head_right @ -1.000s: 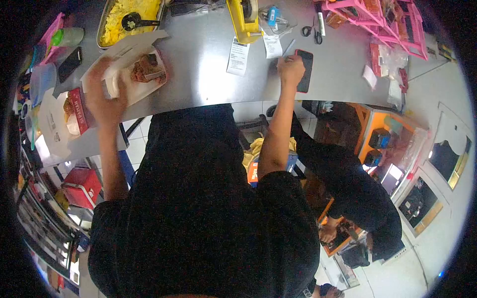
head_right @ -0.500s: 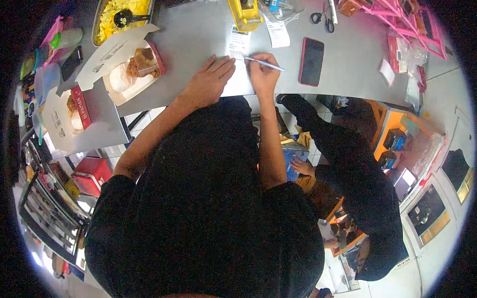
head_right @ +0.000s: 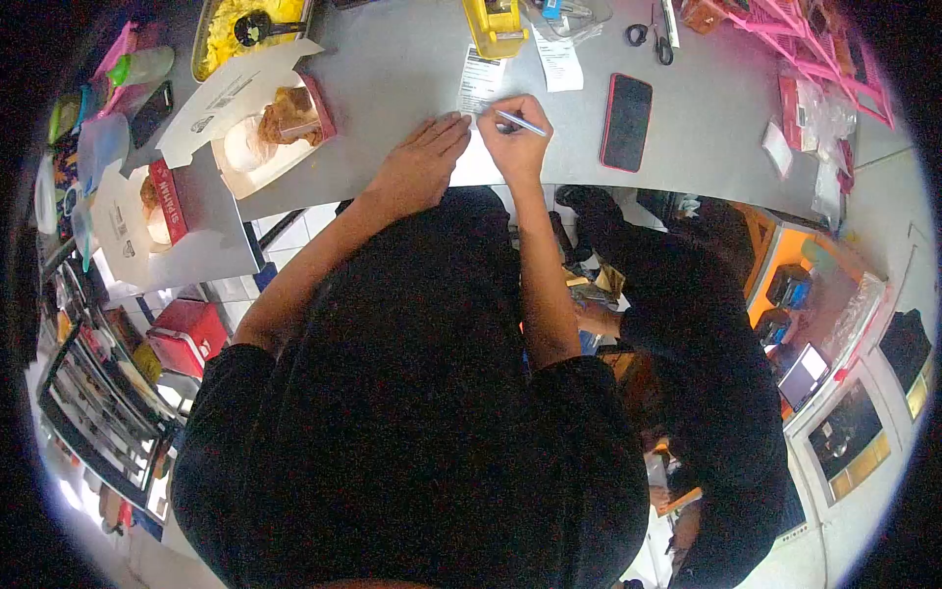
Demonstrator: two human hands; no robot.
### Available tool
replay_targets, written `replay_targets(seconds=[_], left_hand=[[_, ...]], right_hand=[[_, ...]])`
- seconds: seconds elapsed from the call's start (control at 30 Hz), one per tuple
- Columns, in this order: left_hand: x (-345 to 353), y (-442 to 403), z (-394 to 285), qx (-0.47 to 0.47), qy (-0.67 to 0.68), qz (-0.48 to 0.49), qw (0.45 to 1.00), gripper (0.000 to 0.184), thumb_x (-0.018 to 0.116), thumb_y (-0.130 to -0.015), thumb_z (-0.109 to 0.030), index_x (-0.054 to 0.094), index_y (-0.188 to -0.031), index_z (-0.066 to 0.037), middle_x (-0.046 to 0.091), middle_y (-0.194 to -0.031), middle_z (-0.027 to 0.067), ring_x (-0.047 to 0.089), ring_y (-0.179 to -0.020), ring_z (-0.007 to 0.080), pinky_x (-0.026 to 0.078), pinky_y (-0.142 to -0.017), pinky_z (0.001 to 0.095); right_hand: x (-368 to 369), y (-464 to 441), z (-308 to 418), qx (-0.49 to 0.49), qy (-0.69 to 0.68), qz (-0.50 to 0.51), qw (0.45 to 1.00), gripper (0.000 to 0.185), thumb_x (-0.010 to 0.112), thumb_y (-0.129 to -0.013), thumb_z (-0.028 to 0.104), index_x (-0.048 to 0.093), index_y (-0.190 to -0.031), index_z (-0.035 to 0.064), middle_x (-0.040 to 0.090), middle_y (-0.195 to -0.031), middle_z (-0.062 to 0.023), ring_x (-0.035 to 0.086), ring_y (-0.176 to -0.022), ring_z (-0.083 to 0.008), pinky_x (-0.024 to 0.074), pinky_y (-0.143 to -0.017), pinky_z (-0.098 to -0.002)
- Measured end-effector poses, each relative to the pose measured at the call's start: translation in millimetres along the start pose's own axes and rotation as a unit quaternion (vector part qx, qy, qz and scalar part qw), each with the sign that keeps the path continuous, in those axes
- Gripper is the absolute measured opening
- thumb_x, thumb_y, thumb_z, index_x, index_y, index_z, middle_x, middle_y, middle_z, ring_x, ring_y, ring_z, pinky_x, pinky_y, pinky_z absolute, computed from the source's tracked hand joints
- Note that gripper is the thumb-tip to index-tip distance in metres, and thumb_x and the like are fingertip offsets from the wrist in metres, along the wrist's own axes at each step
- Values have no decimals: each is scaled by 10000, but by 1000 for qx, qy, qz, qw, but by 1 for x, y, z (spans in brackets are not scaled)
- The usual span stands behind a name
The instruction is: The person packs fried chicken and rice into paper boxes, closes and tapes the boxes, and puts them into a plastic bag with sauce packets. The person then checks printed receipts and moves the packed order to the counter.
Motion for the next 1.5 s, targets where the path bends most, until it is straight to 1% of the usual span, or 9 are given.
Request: replay_targets(seconds=[0.2, 0.3, 0.4, 0.5, 0.83, 1.23, 1.33, 1.43, 1.5], left_hand=[[-4, 0, 0, -6, 24, 2, 1000, 473, 561, -874, -96, 505, -1323, 39, 461, -1465, 182, 395, -1407, 303, 317, -1176, 464], [-5, -1, 0, -2, 17, 1, 1000, 477, 558, -874, -94, 504, -1328, 40, 461, -1467, 182, 396, -1408, 300, 318, -1176, 459], [-2, 0, 1, -2, 16, 0, 1000, 477, 553, -875, -96, 504, -1330, 39, 462, -1466, 180, 394, -1410, 299, 318, -1177, 459], [-1, 0, 2, 1, 11, -2, 1000, 479, 548, -876, -100, 504, -1332, 38, 466, -1463, 179, 397, -1408, 299, 317, -1178, 459], [-4, 2, 4, 19, 37, -9, 999, 502, 575, -859, -92, 502, -1337, 40, 471, -1454, 181, 404, -1398, 304, 315, -1179, 452], [-6, 2, 6, 38, 46, -38, 998, 458, 516, -862, -83, 538, -1297, 59, 503, -1431, 195, 422, -1395, 304, 327, -1170, 458], [-3, 0, 8, 33, 53, 6, 998, 508, 593, -857, -97, 505, -1333, 56, 452, -1475, 197, 384, -1414, 317, 296, -1189, 452], [-11, 4, 7, 56, 51, -20, 997, 487, 594, -876, -107, 512, -1335, 32, 475, -1459, 189, 445, -1369, 327, 364, -1150, 448], [-24, 9, 13, 34, 144, -6, 989, 452, 594, -883, -97, 535, -1317, 12, 524, -1410, 182, 501, -1310, 335, 423, -1095, 447]], right_hand=[[-4, 1, 11, -53, 58, -18, 997, 138, 751, -765, 17, 623, -813, 40, 614, -731, 13, 525, -647, -37, 438, -577, -207], [-2, 4, 17, -40, 44, -3, 998, 147, 743, -716, 6, 609, -765, 41, 613, -721, -34, 574, -632, -90, 467, -551, -247], [1, 4, 22, -61, 46, 3, 997, 145, 741, -717, 5, 608, -762, 40, 612, -726, -37, 569, -625, -89, 462, -547, -242], [3, 5, 17, -49, 50, 10, 998, 138, 763, -765, 42, 630, -805, 35, 628, -740, -3, 551, -661, -52, 451, -587, -216], [3, 7, 24, -37, 51, 8, 998, 138, 760, -764, 45, 626, -794, 31, 626, -728, -6, 548, -665, -53, 452, -591, -221], [0, 7, 26, -19, 51, -5, 999, 150, 744, -722, 24, 600, -760, 37, 594, -671, -8, 527, -611, -59, 441, -551, -233], [-1, 7, 22, -12, 55, -9, 998, 140, 739, -724, 33, 605, -766, 39, 596, -675, -10, 532, -616, -70, 446, -556, -243], [-12, 7, 8, -3, 56, -51, 997, 107, 710, -746, 51, 622, -806, 37, 604, -683, -18, 540, -614, -103, 459, -565, -273], [-24, 1, -4, 3, 51, -118, 992, 100, 683, -766, 67, 631, -843, 29, 613, -692, -31, 544, -612, -129, 471, -575, -298]])
Point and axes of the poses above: each hand's wrist, its own y-axis away from the middle knuckle, its own x-axis out of the palm, z = x × y, the point moved 9 cm from there along -y, towards the middle knuckle
